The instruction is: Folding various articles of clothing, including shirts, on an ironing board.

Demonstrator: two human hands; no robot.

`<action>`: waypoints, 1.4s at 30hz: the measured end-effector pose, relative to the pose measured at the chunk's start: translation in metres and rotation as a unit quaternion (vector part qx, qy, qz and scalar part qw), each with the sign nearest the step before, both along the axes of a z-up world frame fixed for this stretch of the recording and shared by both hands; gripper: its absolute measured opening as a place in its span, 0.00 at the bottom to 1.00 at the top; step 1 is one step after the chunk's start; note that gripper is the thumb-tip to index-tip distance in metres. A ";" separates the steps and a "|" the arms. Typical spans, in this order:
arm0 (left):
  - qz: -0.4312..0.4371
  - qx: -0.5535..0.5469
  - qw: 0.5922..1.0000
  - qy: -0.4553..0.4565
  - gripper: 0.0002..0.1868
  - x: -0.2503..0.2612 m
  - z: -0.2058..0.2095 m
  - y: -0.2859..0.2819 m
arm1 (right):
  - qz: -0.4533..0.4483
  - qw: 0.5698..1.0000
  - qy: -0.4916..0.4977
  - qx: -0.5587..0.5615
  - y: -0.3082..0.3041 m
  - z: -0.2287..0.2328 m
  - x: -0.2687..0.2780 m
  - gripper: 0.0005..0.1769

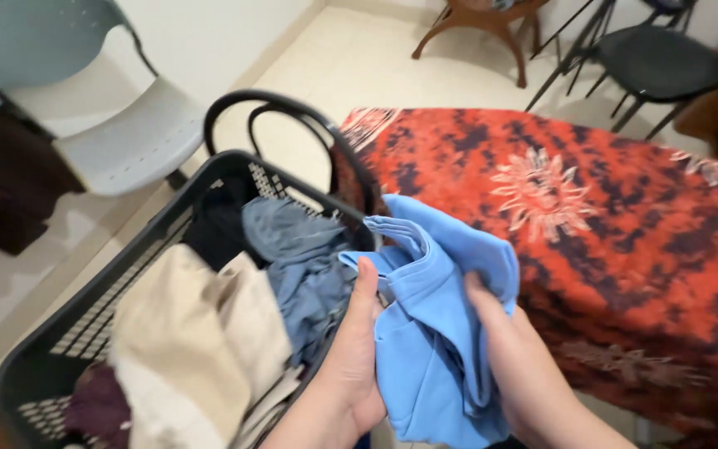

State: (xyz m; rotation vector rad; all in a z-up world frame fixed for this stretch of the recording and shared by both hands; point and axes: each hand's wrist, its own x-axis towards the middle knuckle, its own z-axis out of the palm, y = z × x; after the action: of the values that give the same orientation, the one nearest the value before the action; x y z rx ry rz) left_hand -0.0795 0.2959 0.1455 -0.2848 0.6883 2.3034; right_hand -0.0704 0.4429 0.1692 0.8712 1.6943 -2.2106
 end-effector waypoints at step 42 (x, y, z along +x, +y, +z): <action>-0.011 -0.321 0.893 0.314 0.33 -0.148 -0.079 0.289 | 0.108 0.801 0.389 0.442 0.306 -0.123 -0.124 0.43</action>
State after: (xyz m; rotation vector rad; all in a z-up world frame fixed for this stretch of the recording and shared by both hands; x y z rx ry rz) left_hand -0.2280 0.5850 0.0662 0.1976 1.7706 2.0639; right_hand -0.1947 0.7494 0.0464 -0.2439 3.1130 -1.6133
